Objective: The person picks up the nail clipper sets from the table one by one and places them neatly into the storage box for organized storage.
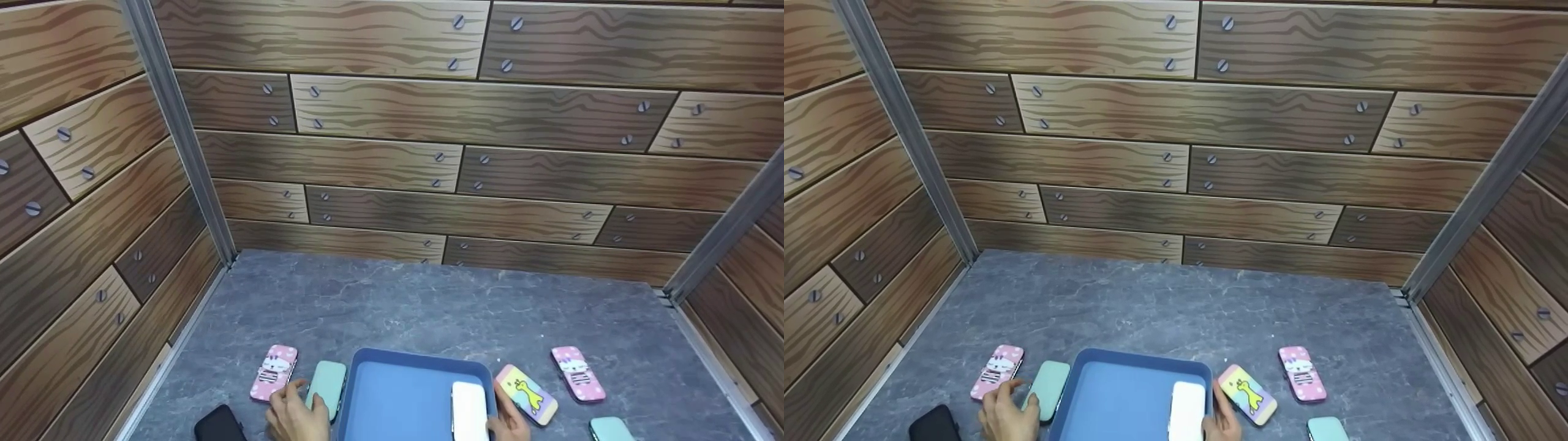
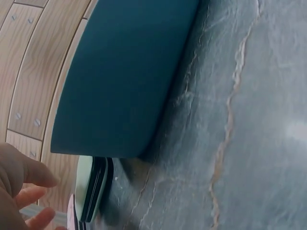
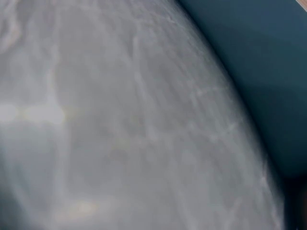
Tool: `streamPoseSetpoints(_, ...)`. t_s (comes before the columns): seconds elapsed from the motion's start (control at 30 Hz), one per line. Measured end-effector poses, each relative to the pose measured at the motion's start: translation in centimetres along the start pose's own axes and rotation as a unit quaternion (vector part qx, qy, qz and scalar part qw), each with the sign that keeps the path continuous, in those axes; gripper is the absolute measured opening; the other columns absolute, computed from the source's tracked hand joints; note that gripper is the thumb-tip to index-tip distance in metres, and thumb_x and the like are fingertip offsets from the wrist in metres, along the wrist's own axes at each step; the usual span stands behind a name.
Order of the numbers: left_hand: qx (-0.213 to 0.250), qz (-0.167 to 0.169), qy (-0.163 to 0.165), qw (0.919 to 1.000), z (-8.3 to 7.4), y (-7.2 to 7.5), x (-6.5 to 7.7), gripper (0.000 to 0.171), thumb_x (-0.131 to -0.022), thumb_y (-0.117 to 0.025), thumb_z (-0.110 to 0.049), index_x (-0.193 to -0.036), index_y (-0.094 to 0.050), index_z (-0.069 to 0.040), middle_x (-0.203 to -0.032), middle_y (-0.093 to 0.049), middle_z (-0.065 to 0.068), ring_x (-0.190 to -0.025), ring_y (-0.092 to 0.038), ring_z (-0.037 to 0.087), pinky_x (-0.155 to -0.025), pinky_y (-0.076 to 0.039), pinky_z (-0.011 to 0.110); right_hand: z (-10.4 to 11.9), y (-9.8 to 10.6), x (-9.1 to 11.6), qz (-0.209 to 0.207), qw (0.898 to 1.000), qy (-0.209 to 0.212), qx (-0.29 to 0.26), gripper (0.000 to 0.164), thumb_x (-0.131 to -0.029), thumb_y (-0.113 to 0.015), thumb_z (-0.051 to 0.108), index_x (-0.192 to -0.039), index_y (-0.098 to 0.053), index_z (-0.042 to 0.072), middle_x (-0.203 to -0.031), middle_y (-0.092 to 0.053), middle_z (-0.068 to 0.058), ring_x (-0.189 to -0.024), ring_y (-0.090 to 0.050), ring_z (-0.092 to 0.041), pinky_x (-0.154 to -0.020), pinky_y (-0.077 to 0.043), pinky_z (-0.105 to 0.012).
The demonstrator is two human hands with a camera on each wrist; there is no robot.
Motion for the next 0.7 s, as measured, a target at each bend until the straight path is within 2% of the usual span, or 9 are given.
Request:
streamPoseSetpoints(0.1,-0.015,0.027,0.021,0.9993,0.3,-0.1,-0.3,0.035,-0.069,-0.077,-0.011,-0.102,-0.063,-0.010,-0.107,-0.050,0.016,-0.100,-0.044,0.044,-0.081,-0.035,0.057,0.0,0.0,0.0,-0.006,1.000,0.004,0.000,0.073,-0.069,-0.041,-0.019,-0.140,-0.030,-0.011,-0.145,-0.028,-0.029,-0.115,-0.039,0.011,-0.092,-0.033,-0.006)
streamPoseSetpoints(0.17,-0.024,0.050,0.035,0.9979,0.6,-0.1,-0.5,0.039,-0.070,-0.078,-0.013,-0.105,-0.062,-0.009,-0.110,-0.050,0.018,-0.102,-0.043,0.045,-0.083,-0.035,0.058,0.0,0.0,-0.1,-0.007,1.000,-0.007,0.004,0.073,-0.069,-0.041,-0.018,-0.141,-0.031,-0.009,-0.146,-0.029,-0.027,-0.116,-0.038,0.009,-0.092,-0.033,-0.006)
streamPoseSetpoints(0.3,-0.041,0.092,0.052,0.9936,1.1,-0.1,-0.7,0.046,-0.070,-0.079,-0.014,-0.111,-0.060,-0.006,-0.112,-0.049,0.021,-0.105,-0.041,0.048,-0.087,-0.033,0.059,-0.1,0.1,-0.2,-0.002,0.999,-0.036,0.008,0.074,-0.070,-0.041,-0.016,-0.142,-0.030,-0.007,-0.147,-0.028,-0.024,-0.128,-0.034,-0.004,-0.091,-0.034,-0.006)
streamPoseSetpoints(0.37,-0.046,0.106,0.059,0.9915,1.3,-0.2,-0.8,0.048,-0.071,-0.079,-0.015,-0.113,-0.059,-0.004,-0.112,-0.049,0.023,-0.106,-0.040,0.049,-0.090,-0.032,0.059,-0.2,0.1,-0.2,0.003,0.999,-0.038,0.008,0.074,-0.070,-0.042,-0.015,-0.143,-0.029,-0.006,-0.148,-0.028,-0.024,-0.128,-0.033,-0.004,-0.091,-0.034,-0.006)
streamPoseSetpoints(0.53,-0.062,0.133,0.070,0.9867,1.6,-0.4,-1.0,0.052,-0.072,-0.079,-0.019,-0.115,-0.058,-0.001,-0.113,-0.050,0.026,-0.106,-0.040,0.050,-0.091,-0.030,0.060,-0.2,0.2,-0.1,0.008,1.000,-0.003,0.000,0.073,-0.070,-0.043,-0.016,-0.141,-0.029,-0.010,-0.146,-0.028,-0.027,-0.114,-0.039,0.013,-0.091,-0.036,-0.007)
streamPoseSetpoints(0.7,-0.084,0.161,0.082,0.9799,1.6,-0.6,-1.1,0.055,-0.070,-0.081,-0.025,-0.114,-0.058,-0.001,-0.111,-0.053,0.026,-0.104,-0.040,0.050,-0.090,-0.031,0.060,0.0,0.3,-0.1,0.014,1.000,0.022,-0.004,0.072,-0.069,-0.043,-0.019,-0.140,-0.028,-0.014,-0.144,-0.030,-0.027,-0.112,-0.040,0.014,-0.092,-0.035,-0.007)
Point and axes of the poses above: each hand's wrist, its own x-axis away from the middle knuckle, its own y-axis out of the back of the hand, z = x × y, the point moved 4 cm from there along -x, towards the middle knuckle
